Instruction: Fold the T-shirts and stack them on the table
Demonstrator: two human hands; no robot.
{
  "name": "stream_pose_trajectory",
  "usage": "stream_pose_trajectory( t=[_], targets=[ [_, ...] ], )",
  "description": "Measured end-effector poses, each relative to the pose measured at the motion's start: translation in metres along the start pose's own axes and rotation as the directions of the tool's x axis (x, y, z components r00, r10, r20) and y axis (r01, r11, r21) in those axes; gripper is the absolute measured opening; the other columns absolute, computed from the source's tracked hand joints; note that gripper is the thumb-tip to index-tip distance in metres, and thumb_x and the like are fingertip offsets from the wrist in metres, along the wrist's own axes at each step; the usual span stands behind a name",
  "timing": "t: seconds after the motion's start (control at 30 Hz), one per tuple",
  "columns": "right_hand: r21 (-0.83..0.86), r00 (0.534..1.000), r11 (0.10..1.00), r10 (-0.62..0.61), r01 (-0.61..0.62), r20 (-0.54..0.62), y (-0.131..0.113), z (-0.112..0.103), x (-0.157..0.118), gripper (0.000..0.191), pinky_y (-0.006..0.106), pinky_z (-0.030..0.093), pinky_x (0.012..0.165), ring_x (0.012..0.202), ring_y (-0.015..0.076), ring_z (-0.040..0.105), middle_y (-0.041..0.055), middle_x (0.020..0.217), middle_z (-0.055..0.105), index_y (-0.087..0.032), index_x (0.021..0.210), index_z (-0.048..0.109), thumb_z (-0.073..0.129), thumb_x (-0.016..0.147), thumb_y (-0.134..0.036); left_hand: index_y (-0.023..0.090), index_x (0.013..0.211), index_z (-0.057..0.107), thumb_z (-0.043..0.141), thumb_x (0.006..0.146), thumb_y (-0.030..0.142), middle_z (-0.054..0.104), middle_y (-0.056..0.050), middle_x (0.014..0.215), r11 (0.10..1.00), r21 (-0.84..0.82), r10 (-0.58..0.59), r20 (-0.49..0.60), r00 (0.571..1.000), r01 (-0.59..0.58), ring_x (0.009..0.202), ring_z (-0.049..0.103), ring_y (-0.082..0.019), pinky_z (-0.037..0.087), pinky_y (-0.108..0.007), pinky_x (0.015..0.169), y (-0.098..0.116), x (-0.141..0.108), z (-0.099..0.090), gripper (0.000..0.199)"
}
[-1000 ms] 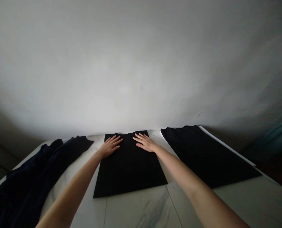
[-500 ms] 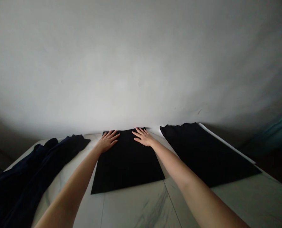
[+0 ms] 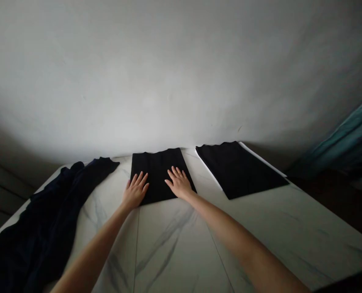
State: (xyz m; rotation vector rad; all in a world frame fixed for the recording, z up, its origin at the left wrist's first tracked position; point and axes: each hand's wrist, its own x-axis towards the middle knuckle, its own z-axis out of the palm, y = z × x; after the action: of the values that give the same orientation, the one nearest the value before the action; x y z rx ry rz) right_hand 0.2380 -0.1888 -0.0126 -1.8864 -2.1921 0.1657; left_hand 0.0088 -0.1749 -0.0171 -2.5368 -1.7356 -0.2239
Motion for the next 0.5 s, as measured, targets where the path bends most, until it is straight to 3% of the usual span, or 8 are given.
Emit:
stream_pose_trajectory(
  t=[0.1,0.17,0.27,0.4,0.5],
  targets=[
    [-0.007,0.994,0.994,0.106,-0.107,-0.037,0.031,-0.011,-0.027,0.061,0.045,0.021,0.116,0.146,0.0270,0.025,0.0129,0.159,0.026,-0.016,0.152,0.032,0.031,0.100,-0.047,0.016,0.147,0.040,0.028,0.097,0.043,0.035,-0.013,0.156,0.985,0.005,-0.175,0.000,0.985,0.175,0.144,0.030,-0.032,0.031,-0.049,0.112,-0.017,-0.034,-0.010,0.058],
    [0.016,0.969,0.975,0.223,-0.223,-0.102,0.042,-0.020,-0.043,0.056,0.042,0.030,0.112,0.139,0.0277,0.038,0.0179,0.152,0.040,-0.011,0.147,0.039,0.039,0.098,-0.039,0.008,0.139,0.048,0.031,0.095,0.047,0.046,-0.022,0.146,0.935,0.002,-0.354,-0.051,0.934,0.354,0.136,0.040,-0.036,0.037,-0.049,0.106,-0.019,-0.053,-0.020,0.061],
    [0.100,0.900,0.911,0.412,-0.401,-0.142,0.048,-0.034,-0.059,0.046,0.037,0.044,0.097,0.120,0.0278,0.057,0.0180,0.129,0.062,-0.011,0.135,0.051,0.049,0.095,-0.034,0.012,0.116,0.066,0.035,0.091,0.054,0.062,-0.023,0.125,0.840,-0.033,-0.543,-0.032,0.839,0.542,0.121,0.052,-0.039,0.042,-0.051,0.097,-0.015,-0.072,-0.037,0.059],
    [0.163,0.853,0.837,0.517,-0.522,0.072,0.046,-0.050,-0.066,0.039,0.034,0.050,0.080,0.102,0.0286,0.067,0.0151,0.108,0.071,-0.016,0.112,0.067,0.062,0.087,-0.045,0.021,0.100,0.075,0.039,0.086,0.058,0.069,-0.017,0.115,0.814,-0.061,-0.565,0.152,0.811,0.578,0.114,0.058,-0.039,0.043,-0.053,0.093,-0.008,-0.077,-0.053,0.054],
    [0.160,0.827,0.814,0.532,-0.559,0.180,0.044,-0.057,-0.063,0.040,0.034,0.049,0.074,0.095,0.0298,0.069,0.0147,0.096,0.074,-0.016,0.101,0.072,0.065,0.083,-0.050,0.021,0.101,0.076,0.044,0.084,0.056,0.070,-0.017,0.115,0.787,-0.066,-0.590,0.208,0.780,0.613,0.115,0.058,-0.040,0.043,-0.053,0.092,-0.004,-0.072,-0.060,0.050]
  ],
)
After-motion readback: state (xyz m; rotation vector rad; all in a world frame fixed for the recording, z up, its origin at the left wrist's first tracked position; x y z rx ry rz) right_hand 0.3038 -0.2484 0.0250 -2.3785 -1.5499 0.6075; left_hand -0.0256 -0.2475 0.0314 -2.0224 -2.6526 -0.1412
